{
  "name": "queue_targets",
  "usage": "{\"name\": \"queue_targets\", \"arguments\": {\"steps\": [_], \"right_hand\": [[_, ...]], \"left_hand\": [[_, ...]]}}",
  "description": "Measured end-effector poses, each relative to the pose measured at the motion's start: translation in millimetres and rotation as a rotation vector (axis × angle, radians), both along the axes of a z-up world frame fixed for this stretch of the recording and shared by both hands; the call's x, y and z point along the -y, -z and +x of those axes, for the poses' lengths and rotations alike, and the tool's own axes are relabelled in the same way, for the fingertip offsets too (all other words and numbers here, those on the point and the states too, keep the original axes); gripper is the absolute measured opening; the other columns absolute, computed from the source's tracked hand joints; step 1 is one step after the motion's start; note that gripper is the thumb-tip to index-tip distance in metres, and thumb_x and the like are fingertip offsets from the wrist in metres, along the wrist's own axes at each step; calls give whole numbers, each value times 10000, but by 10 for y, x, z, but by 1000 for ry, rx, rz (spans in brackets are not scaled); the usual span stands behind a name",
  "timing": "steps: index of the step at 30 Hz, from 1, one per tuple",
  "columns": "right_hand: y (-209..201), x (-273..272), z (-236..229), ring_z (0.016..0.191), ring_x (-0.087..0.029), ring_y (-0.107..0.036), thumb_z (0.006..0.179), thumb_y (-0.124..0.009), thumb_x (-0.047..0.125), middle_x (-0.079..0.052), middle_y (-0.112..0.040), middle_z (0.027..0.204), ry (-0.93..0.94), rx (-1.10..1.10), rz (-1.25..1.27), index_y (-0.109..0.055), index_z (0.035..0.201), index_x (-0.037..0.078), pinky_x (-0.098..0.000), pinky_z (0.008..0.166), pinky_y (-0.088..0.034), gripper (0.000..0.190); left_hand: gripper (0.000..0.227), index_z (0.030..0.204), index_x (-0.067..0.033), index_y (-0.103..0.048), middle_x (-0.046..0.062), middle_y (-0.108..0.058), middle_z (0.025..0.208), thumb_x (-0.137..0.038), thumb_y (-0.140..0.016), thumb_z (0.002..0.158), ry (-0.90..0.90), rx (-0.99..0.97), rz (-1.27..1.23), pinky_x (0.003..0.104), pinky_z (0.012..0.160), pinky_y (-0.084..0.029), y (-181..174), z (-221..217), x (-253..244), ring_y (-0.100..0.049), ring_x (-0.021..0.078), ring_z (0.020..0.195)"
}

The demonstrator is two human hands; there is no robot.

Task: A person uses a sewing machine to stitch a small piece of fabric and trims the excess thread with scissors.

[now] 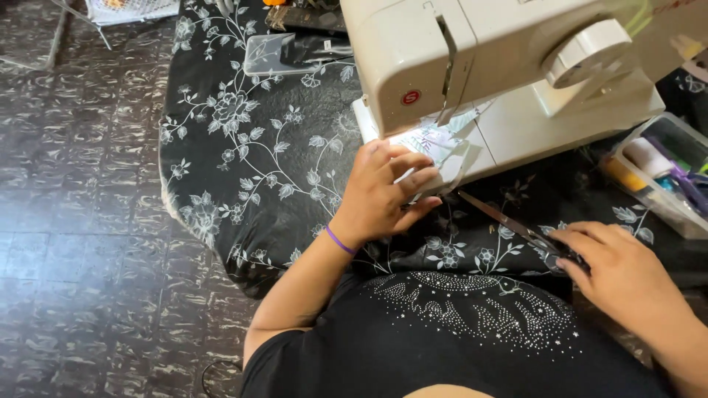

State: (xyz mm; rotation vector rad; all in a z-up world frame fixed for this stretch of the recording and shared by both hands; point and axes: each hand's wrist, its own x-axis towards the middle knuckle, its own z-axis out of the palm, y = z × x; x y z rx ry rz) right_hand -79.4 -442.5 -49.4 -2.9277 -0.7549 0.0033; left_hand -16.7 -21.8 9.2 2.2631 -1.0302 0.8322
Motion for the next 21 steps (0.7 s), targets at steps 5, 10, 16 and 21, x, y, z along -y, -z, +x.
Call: {"name": "queue_targets", "arguments": {"steps": [5, 10, 16, 21], "right_hand": [[-28, 40, 34, 1100, -253, -729, 774, -828, 411, 25, -706, 1262, 6, -98, -95, -676, 1372, 243, -398, 1045, -593, 639], [-36, -84, -55, 959, -248, -794, 776, -789, 367, 56, -738, 1110, 101, -220, -236, -654, 1259, 303, -424, 832, -656, 505], [-2, 20, -50, 1074, -223, -818, 758, -725, 391, 110, -732, 1352, 130, -210, -347, -573, 1398, 348, -474, 850, -701, 659], [-425, -42, 2, 706, -27, -753, 595, -985, 374, 124, -895, 1048, 211, -284, 310, -868, 1224, 299, -189, 826, -583, 644]], "left_hand": [[351, 1338, -135, -656, 103, -665, 1415, -338, -754, 1069, -93, 6, -37, 596, 1079, -501, 78, -141, 53, -682, 340, 1224], [471, 1434, -186, -604, 80, -619, 1546, -407, -770, 1053, -188, -43, 53, 634, 1202, -445, 225, -148, 108, -653, 357, 1374], [434, 1422, -161, -628, 84, -645, 1513, -355, -771, 1061, -206, -40, 39, 611, 1167, -456, 233, -123, 154, -663, 353, 1334], [416, 1435, -159, -620, 75, -638, 1523, -332, -745, 1078, -207, -34, 30, 603, 1188, -450, 268, -115, 133, -669, 343, 1351]]}}
